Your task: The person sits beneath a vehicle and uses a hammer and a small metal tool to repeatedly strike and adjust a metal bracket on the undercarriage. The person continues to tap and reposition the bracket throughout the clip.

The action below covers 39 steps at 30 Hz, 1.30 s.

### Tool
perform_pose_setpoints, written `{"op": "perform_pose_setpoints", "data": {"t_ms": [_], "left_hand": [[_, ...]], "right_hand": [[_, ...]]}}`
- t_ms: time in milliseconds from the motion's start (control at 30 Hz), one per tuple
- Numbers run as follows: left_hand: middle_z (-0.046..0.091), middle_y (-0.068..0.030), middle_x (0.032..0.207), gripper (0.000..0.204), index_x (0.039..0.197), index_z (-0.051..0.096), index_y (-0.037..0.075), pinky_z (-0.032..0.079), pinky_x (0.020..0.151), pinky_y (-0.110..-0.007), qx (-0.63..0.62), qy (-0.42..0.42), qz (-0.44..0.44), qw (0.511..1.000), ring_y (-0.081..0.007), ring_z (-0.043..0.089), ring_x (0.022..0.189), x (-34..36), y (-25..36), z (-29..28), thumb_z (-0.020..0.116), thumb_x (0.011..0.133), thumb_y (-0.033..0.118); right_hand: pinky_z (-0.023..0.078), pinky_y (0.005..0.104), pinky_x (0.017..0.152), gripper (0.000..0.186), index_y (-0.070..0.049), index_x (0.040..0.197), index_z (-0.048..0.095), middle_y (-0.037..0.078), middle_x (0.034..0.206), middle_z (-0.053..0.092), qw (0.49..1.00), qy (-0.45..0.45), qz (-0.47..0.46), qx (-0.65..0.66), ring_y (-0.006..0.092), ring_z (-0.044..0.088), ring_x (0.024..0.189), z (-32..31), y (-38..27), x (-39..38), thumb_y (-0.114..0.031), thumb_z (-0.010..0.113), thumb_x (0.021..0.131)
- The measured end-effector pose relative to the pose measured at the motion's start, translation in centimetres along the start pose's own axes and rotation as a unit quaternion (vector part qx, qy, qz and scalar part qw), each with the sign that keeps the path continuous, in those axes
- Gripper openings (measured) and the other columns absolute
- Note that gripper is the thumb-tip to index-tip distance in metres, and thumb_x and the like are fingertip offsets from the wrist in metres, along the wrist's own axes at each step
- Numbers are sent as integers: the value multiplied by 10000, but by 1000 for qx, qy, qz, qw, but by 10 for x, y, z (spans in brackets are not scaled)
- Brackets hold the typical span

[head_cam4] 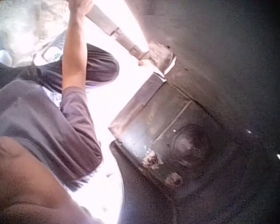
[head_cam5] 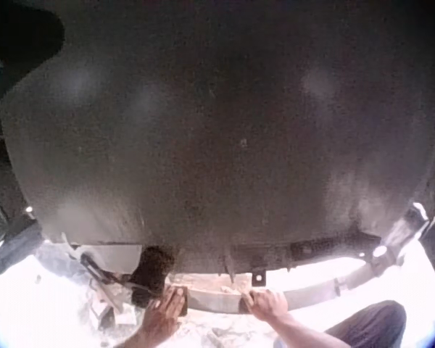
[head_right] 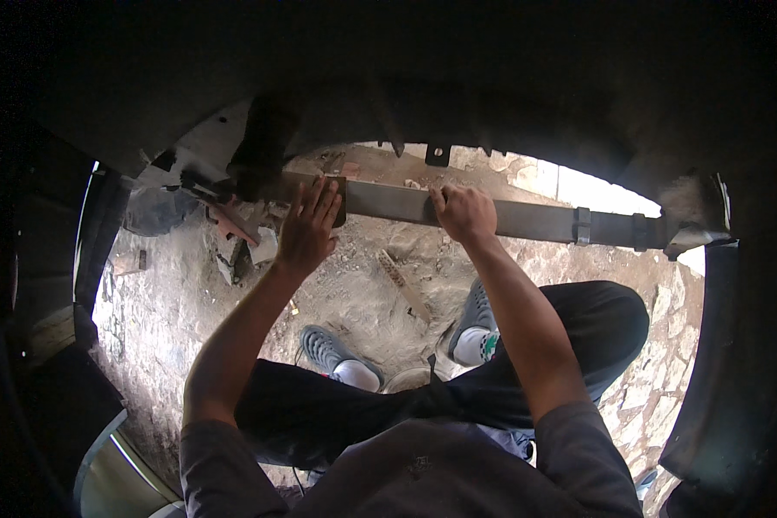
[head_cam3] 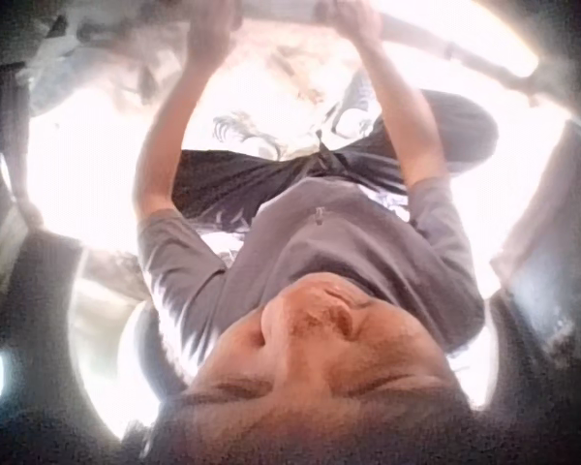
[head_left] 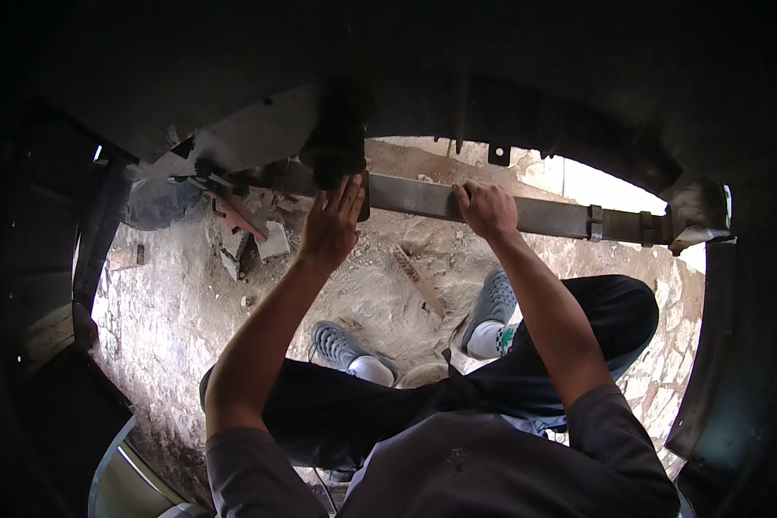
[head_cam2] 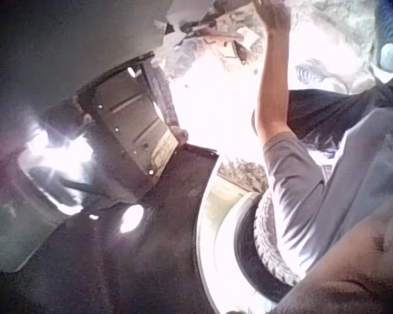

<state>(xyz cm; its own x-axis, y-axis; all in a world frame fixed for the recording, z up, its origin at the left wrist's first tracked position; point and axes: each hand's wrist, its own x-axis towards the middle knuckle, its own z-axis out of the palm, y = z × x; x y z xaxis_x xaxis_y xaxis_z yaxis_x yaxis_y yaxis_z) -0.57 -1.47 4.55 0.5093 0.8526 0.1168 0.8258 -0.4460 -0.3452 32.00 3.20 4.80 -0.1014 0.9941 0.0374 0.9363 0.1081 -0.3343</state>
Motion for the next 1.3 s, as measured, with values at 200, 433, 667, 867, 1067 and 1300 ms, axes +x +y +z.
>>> {"op": "perform_pose_setpoints", "data": {"t_ms": [200, 433, 667, 867, 1067, 1300], "left_hand": [[399, -149, 1685, 1056, 1569, 475, 6, 129, 1354, -506, 41, -43, -44, 997, -323, 268, 1611, 40, 9, -3, 889, 754, 534], [418, -218, 1648, 1219, 1586, 392, -49, 140, 1358, -457, -93, -30, 37, 995, -337, 308, 1589, 3, 20, -18, 956, 667, 518], [390, -236, 1662, 1352, 1608, 345, -49, 204, 1342, -424, -116, -42, -105, 987, -348, 374, 1559, 56, 58, -24, 1006, 564, 499], [382, -216, 1674, 1324, 1615, 339, -37, 253, 1325, -429, -121, 49, -33, 991, -350, 360, 1568, 25, 71, 6, 1014, 578, 434], [373, -220, 1685, 1229, 1600, 376, -30, 291, 1313, -443, -225, 11, -74, 971, -345, 383, 1561, 54, 72, -14, 1009, 598, 295], [401, -196, 1677, 1145, 1617, 368, -5, 294, 1312, -423, -147, 86, -37, 985, -316, 390, 1562, 56, 56, 23, 959, 661, 210]], "right_hand": [[557, 502, 931, 489, -90, 974, 784, 187, 935, 781, 1000, 0, -1, 8, 397, 745, 950, -1, -4, -2, -492, 521, 1067], [559, 498, 924, 481, -100, 982, 791, 191, 928, 779, 1000, 19, -5, -5, 397, 745, 932, 3, -2, -2, -490, 521, 1063], [576, 509, 878, 492, -101, 976, 790, 205, 904, 771, 1000, 6, 6, 3, 410, 748, 922, 3, -3, -2, -495, 509, 1065], [575, 525, 877, 490, -100, 972, 787, 218, 914, 768, 999, 34, -13, 5, 414, 746, 933, 9, -3, 1, -498, 514, 1061], [547, 506, 944, 504, -94, 970, 787, 221, 941, 771, 1000, 5, -3, 6, 405, 741, 965, 3, 0, -5, -508, 517, 1061], [543, 494, 956, 513, -91, 956, 782, 204, 957, 780, 1000, -9, -1, 12, 403, 742, 975, -1, -13, -3, -507, 505, 1072]]}}
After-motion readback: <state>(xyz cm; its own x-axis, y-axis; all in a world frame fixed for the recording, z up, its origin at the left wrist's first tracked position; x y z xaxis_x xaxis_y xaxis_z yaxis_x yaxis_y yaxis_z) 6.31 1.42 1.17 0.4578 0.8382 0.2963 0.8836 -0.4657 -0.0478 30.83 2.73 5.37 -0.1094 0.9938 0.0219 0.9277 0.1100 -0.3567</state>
